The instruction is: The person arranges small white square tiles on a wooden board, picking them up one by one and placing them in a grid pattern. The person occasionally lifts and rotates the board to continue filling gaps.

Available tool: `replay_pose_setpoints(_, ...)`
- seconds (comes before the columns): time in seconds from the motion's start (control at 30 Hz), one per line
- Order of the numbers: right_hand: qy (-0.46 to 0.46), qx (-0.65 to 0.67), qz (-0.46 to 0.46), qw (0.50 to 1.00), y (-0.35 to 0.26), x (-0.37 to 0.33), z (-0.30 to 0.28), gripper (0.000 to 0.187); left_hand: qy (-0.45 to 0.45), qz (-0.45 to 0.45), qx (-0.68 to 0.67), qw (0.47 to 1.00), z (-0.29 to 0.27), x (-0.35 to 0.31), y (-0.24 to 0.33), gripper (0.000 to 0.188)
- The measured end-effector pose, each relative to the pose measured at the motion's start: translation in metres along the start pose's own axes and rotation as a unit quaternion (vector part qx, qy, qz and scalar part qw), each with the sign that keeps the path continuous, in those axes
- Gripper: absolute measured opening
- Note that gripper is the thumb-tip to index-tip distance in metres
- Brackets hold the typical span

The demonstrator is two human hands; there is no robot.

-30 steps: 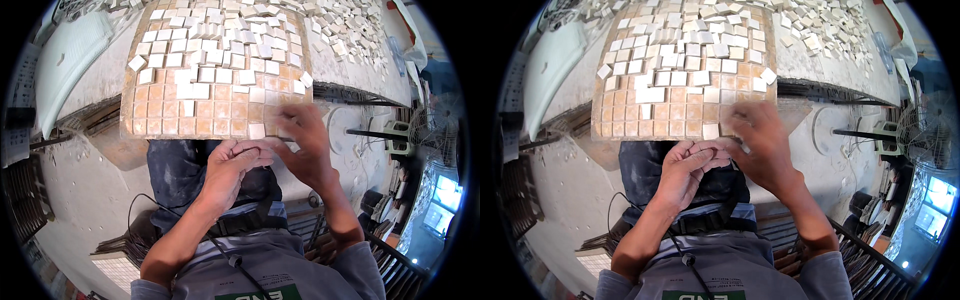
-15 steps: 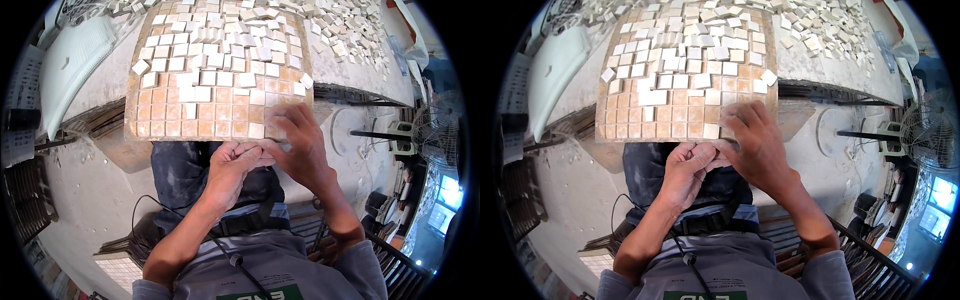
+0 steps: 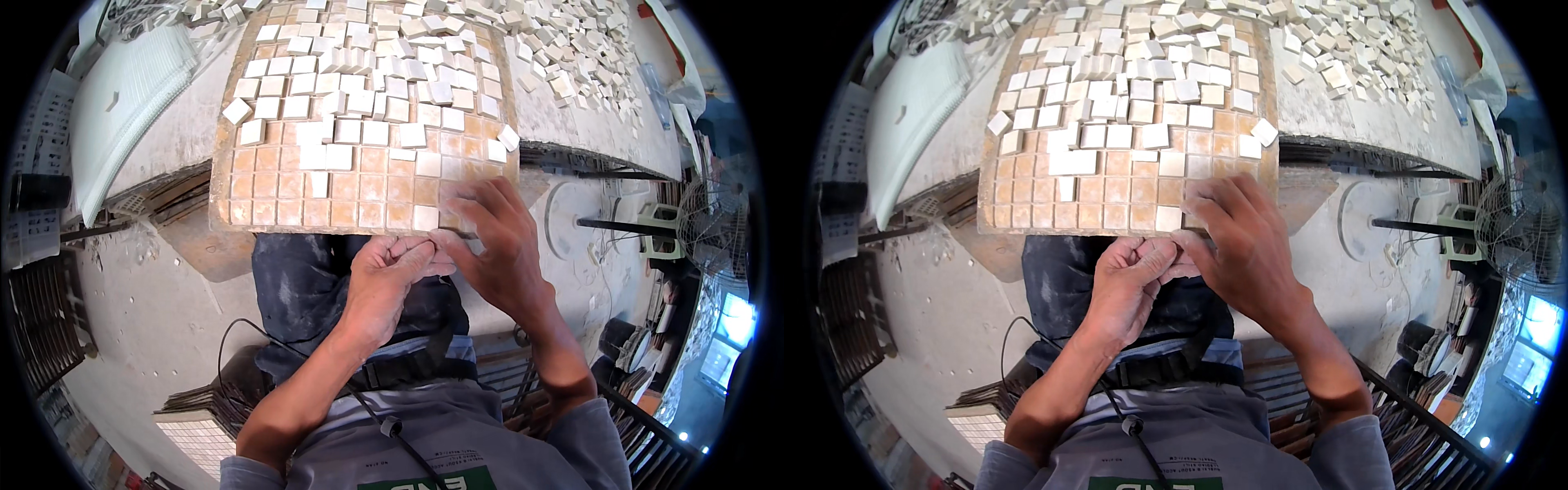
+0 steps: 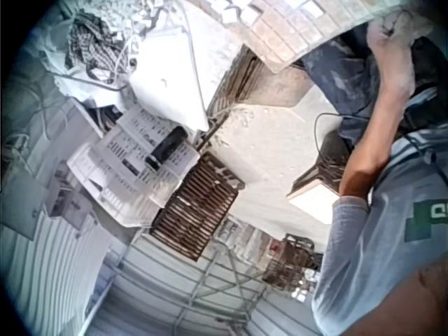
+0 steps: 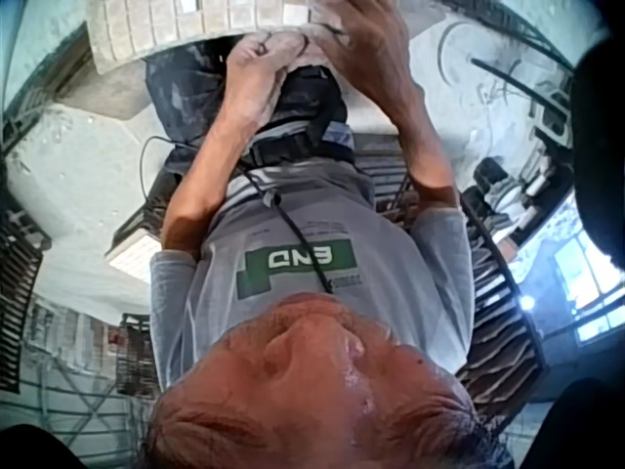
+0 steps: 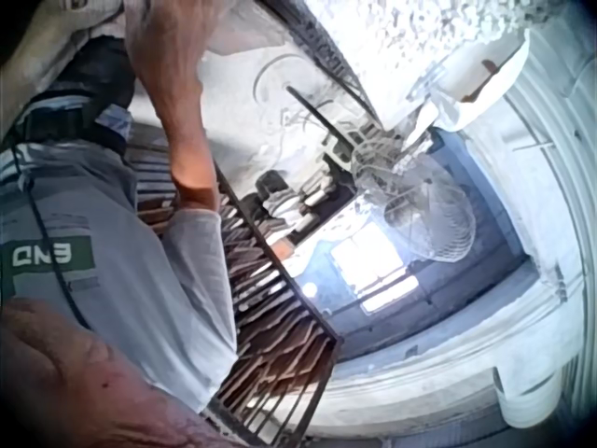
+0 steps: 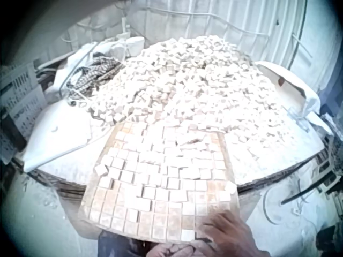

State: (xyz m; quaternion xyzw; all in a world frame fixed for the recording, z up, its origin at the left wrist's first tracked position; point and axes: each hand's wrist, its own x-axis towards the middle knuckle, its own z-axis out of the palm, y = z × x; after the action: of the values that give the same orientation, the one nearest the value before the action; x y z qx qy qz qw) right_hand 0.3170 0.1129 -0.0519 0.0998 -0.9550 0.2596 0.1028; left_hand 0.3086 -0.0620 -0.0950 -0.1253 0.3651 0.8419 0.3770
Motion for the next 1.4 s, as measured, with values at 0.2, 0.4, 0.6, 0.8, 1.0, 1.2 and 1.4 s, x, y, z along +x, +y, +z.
replay_pose_setpoints(0.2,0.002,-0.017,0.01,1.0,-0.009,0.003,-0.001,0.036,0.001,0.014,0.001,1.0,0.001,0.002,-0.003,0.019)
replay_pose_setpoints(0.4,0.007,-0.014,0.016,1.0,-0.007,0.002,0.003,0.032,-0.03,0.02,-0.016,0.999,0.0,0.003,-0.003,0.019)
replay_pose_setpoints(0.6,0.01,-0.009,0.004,1.0,-0.009,0.004,0.004,0.03,-0.046,0.021,-0.013,0.999,-0.001,0.003,-0.003,0.023)
replay_pose_setpoints(0.8,-0.026,-0.003,-0.01,1.0,-0.005,0.009,0.0,0.032,-0.031,0.016,-0.007,0.999,-0.002,0.003,-0.005,0.024)
replay_pose_setpoints(1.0,-0.064,-0.033,-0.01,0.997,-0.009,0.015,-0.007,0.033,-0.029,-0.002,0.001,1.0,-0.002,0.003,0.0,0.025)
replay_pose_setpoints(1.2,-0.061,-0.028,-0.016,0.998,-0.008,0.019,-0.006,0.033,-0.048,-0.004,0.01,0.999,-0.005,0.003,0.001,0.026)
replay_pose_setpoints(1.4,-0.077,-0.03,-0.002,0.997,-0.011,0.019,-0.007,0.034,-0.057,-0.005,0.016,0.998,-0.007,0.003,0.004,0.028)
